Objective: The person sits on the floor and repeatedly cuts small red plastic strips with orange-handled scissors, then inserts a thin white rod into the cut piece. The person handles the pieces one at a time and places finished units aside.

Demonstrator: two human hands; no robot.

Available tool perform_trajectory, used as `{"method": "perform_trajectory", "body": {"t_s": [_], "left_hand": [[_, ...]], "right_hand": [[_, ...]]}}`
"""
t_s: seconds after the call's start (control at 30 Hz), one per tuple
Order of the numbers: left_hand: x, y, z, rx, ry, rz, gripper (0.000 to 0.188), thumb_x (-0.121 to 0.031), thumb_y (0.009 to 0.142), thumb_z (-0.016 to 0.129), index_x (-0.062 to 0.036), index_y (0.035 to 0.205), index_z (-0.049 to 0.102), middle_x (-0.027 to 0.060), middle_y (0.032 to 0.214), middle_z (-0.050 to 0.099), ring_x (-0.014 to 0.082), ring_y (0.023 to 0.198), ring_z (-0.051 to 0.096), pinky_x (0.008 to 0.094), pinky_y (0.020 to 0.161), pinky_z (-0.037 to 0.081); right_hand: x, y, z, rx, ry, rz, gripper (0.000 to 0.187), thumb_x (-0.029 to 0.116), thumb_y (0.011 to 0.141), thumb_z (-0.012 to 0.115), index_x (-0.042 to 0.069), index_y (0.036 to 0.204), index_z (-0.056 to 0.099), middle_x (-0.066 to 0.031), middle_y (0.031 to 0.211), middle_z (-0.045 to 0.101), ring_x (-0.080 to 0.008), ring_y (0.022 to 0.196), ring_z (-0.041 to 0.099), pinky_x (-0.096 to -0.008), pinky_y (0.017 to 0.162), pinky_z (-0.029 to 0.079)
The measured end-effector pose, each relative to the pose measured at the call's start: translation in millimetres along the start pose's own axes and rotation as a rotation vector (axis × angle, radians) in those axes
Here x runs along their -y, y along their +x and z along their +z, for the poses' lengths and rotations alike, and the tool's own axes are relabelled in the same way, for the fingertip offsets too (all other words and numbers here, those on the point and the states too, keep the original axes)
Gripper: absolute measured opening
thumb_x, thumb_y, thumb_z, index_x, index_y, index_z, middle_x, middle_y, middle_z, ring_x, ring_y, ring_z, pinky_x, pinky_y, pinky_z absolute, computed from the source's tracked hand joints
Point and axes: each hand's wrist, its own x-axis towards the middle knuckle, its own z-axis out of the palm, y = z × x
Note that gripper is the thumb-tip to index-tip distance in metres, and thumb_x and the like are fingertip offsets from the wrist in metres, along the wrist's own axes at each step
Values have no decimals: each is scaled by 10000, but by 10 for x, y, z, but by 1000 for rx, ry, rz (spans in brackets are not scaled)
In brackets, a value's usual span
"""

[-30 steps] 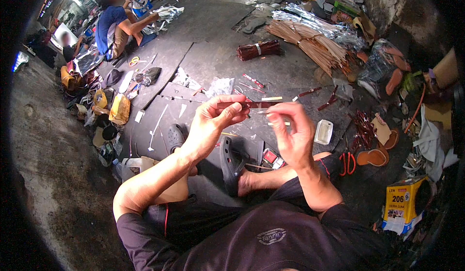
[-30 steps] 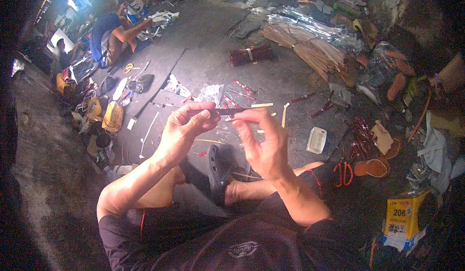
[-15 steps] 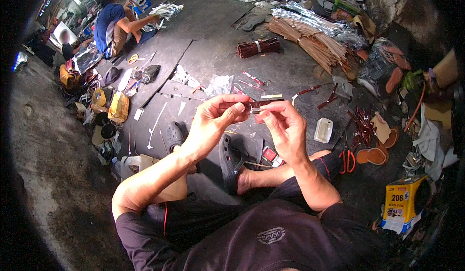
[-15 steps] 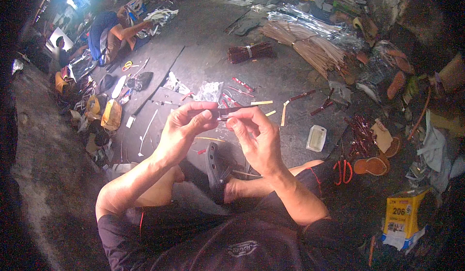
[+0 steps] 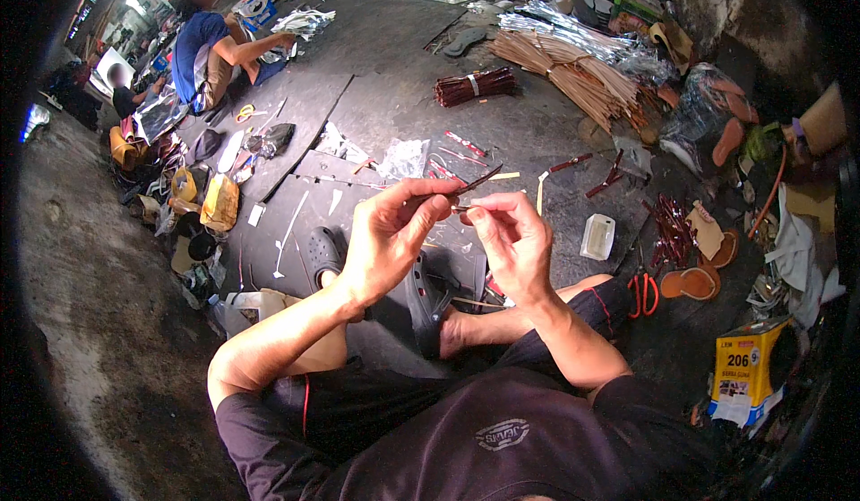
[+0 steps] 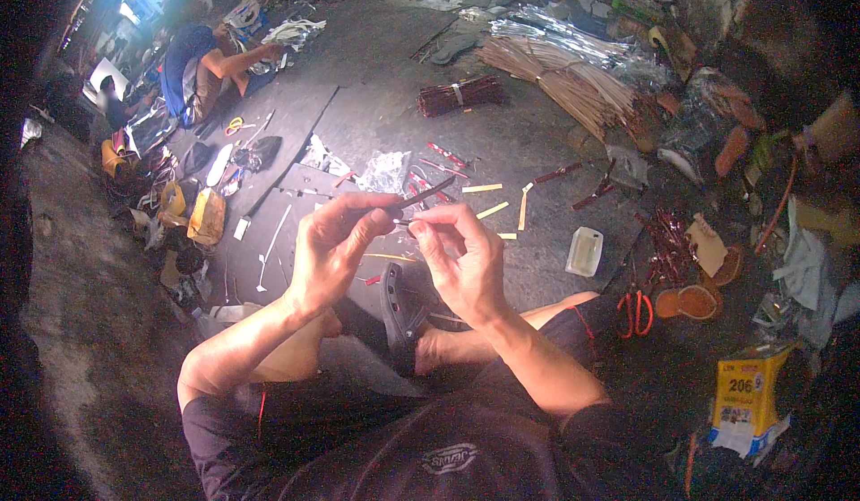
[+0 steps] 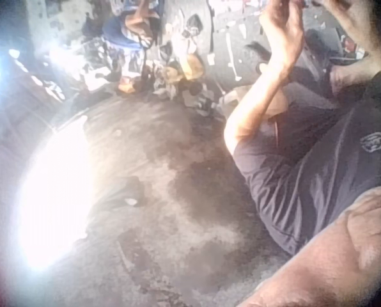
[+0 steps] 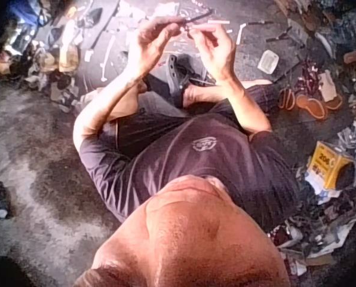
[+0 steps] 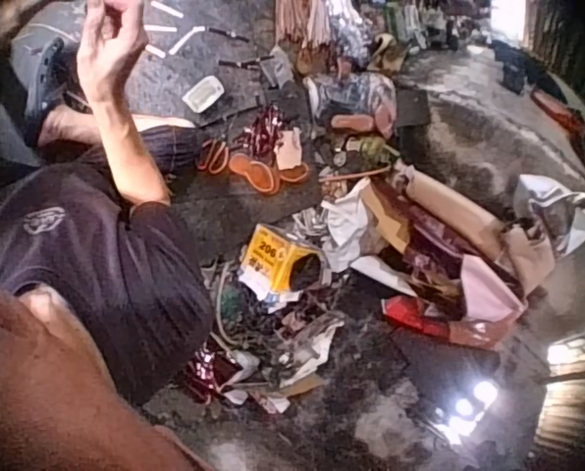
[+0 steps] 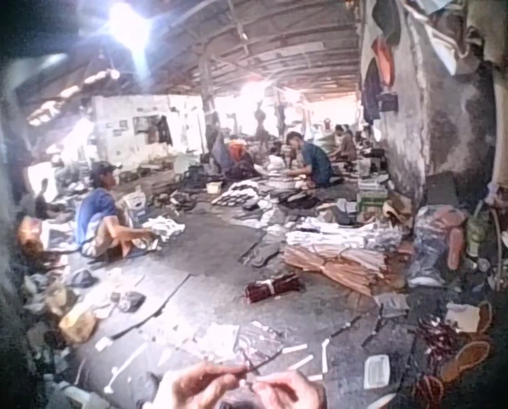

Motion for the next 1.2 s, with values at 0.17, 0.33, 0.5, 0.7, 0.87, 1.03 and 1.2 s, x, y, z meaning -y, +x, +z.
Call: {"method": "perform_trajectory", "body": {"t_s": [0.17, 0.33, 0.5, 0.7, 0.87, 1.03, 1.2], "left_hand": [[7, 61, -39, -17, -218, -154, 237, -98, 954, 613, 20, 1159, 629, 100, 1035, 692, 151, 942, 656, 285, 866, 544], [26, 49, -45, 0, -195, -131, 245, -92, 943, 630, 14, 1163, 627, 94, 1028, 693, 145, 940, 659, 277, 868, 540], [4, 21, -33, 51, -56, -96, 267, -68, 899, 685, 14, 1143, 615, 101, 1074, 678, 152, 1005, 646, 293, 909, 522], [16, 32, 18, 20, -143, -124, 294, -7, 876, 690, 4, 1149, 583, 98, 1079, 678, 133, 1016, 652, 236, 852, 534], [31, 25, 55, -25, -200, -127, 304, 9, 864, 699, 0, 1142, 575, 88, 1082, 670, 125, 1000, 654, 233, 855, 535], [29, 34, 47, -29, -202, -102, 292, 12, 860, 704, 8, 1119, 571, 85, 1049, 669, 121, 977, 657, 236, 859, 535], [34, 43, 25, -13, -214, -90, 284, -4, 853, 720, 7, 1093, 570, 94, 1040, 668, 126, 961, 659, 248, 860, 538]], "right_hand": [[-1, 66, 33, -24, 407, 243, 127, 97, 947, 624, -13, 1002, 592, -96, 935, 681, -143, 872, 678, -264, 759, 546], [-21, 49, -12, -2, 46, 12, 149, 126, 946, 634, -2, 1008, 589, -102, 919, 678, -168, 834, 682, -284, 781, 557], [0, 86, -58, 50, 403, 337, 155, 134, 946, 637, 6, 1017, 586, -81, 920, 676, -152, 834, 675, -279, 773, 555], [-9, -15, 0, -45, -77, -81, 129, 76, 927, 643, -13, 1000, 585, -109, 916, 682, -163, 844, 691, -285, 726, 552], [28, -22, 27, -83, -120, -116, 132, 55, 911, 656, -14, 998, 584, -130, 916, 681, -189, 837, 699, -289, 720, 553], [11, -13, 21, -59, 4, -54, 123, 75, 933, 635, -14, 1001, 583, -113, 928, 684, -155, 864, 688, -277, 737, 551], [56, 21, -13, 0, 143, 44, 125, 91, 954, 611, -14, 1017, 586, -91, 949, 684, -128, 895, 675, -262, 767, 551]]}}
